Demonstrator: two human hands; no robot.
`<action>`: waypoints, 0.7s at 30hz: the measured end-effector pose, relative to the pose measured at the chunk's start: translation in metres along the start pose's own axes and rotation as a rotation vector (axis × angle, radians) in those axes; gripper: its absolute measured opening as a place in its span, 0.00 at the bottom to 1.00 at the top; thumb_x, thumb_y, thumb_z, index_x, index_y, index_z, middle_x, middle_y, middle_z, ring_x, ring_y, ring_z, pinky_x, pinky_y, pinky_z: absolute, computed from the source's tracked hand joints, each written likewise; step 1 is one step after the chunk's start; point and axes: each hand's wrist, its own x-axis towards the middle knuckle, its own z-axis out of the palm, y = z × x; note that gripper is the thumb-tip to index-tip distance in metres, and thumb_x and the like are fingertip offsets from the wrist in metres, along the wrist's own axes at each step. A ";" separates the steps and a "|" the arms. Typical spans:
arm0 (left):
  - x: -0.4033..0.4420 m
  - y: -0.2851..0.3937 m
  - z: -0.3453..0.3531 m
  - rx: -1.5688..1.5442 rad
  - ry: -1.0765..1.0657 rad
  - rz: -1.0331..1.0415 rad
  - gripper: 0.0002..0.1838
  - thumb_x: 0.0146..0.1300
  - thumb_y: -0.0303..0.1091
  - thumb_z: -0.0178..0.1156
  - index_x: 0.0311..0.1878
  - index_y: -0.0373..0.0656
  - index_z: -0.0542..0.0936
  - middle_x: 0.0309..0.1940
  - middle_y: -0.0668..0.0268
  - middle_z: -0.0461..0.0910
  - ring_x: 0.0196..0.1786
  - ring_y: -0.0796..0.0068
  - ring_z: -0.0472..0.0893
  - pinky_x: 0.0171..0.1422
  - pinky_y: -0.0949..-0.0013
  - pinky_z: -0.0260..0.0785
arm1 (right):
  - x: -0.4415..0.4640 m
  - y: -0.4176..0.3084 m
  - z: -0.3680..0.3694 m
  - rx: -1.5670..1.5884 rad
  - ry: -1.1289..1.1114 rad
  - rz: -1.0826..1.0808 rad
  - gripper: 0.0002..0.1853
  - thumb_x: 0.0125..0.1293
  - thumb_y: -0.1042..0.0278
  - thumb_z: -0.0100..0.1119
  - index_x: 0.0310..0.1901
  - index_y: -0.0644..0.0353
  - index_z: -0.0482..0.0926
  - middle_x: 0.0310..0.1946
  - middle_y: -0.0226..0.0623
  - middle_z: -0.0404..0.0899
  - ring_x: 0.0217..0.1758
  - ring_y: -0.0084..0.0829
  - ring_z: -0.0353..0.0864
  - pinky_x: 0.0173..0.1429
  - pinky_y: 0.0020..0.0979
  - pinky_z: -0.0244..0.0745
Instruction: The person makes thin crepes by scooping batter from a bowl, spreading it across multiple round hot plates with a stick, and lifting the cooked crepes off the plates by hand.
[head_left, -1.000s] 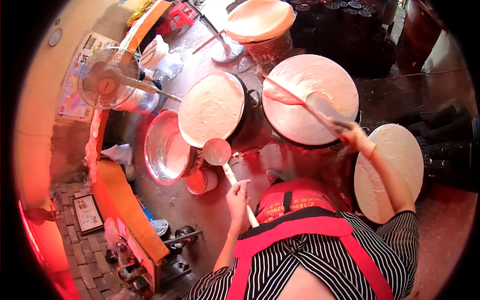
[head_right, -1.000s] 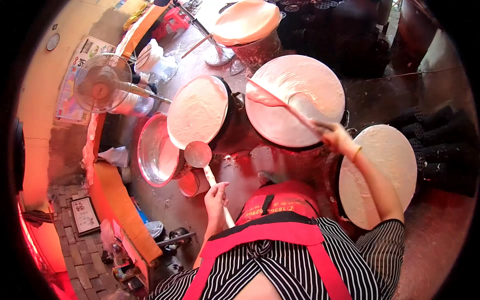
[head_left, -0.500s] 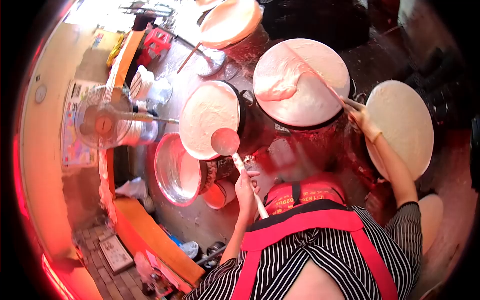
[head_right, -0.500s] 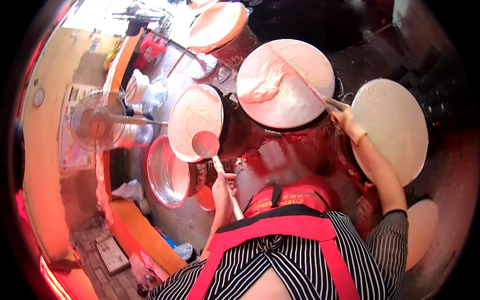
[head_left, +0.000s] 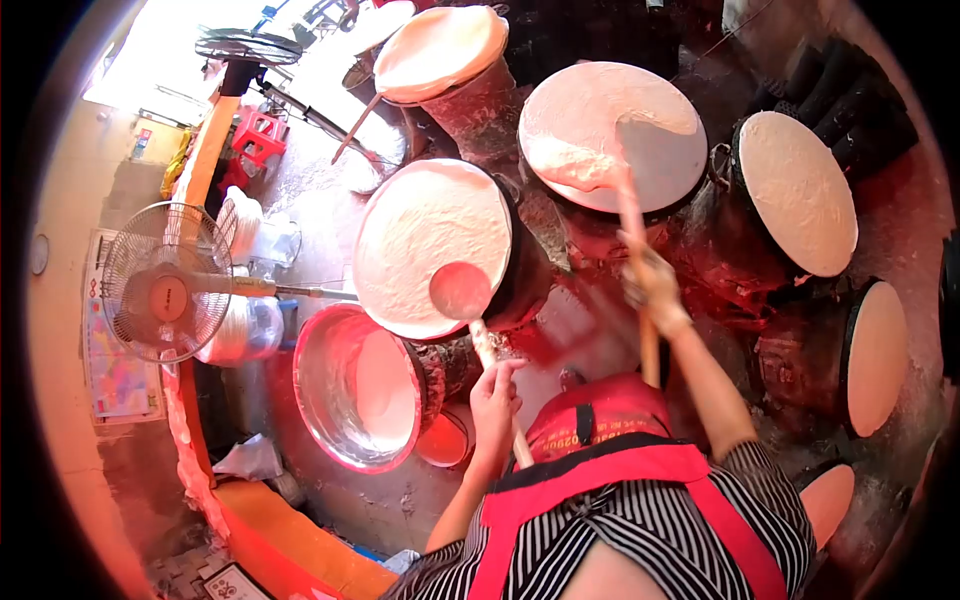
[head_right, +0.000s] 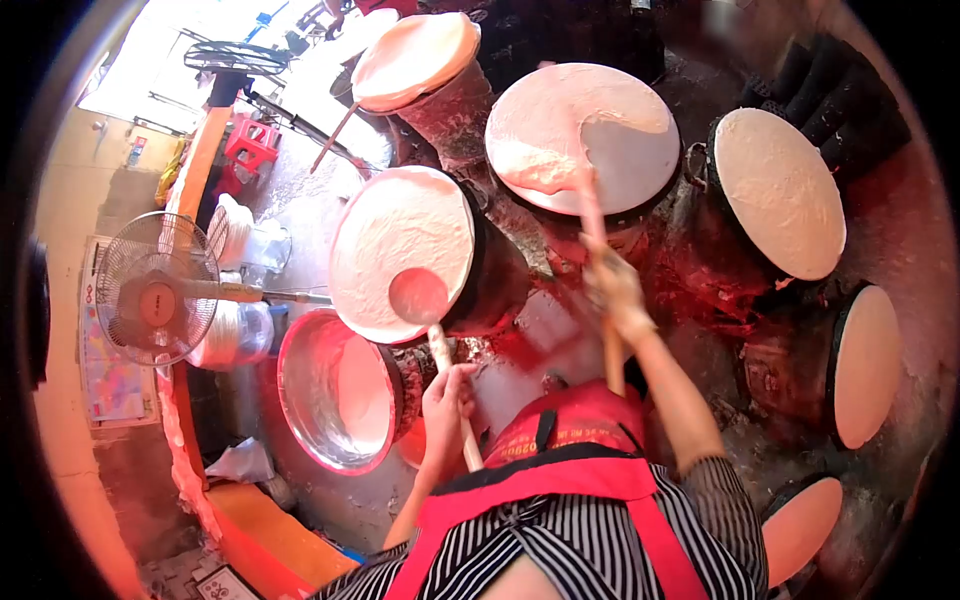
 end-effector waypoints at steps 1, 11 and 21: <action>-0.011 0.001 -0.010 0.017 0.052 -0.003 0.14 0.70 0.40 0.52 0.43 0.40 0.79 0.20 0.80 0.58 0.20 0.92 0.54 0.21 0.84 0.46 | 0.036 0.015 0.037 -0.022 0.011 -0.060 0.20 0.71 0.55 0.47 0.63 0.44 0.69 0.14 0.15 0.58 0.12 0.12 0.55 0.15 0.20 0.53; -0.058 -0.025 -0.090 0.007 0.225 0.093 0.10 0.71 0.38 0.51 0.40 0.42 0.77 0.20 0.80 0.59 0.19 0.92 0.56 0.21 0.84 0.47 | 0.127 0.071 0.158 0.030 0.408 -0.029 0.11 0.72 0.57 0.43 0.49 0.49 0.70 0.14 0.25 0.62 0.10 0.20 0.61 0.11 0.27 0.57; -0.053 -0.015 -0.054 -0.044 0.093 0.101 0.13 0.71 0.41 0.50 0.42 0.41 0.77 0.20 0.80 0.58 0.20 0.92 0.53 0.22 0.83 0.45 | 0.038 0.056 0.037 0.265 0.315 -0.074 0.10 0.72 0.57 0.45 0.51 0.46 0.68 0.16 0.24 0.62 0.09 0.18 0.58 0.10 0.24 0.55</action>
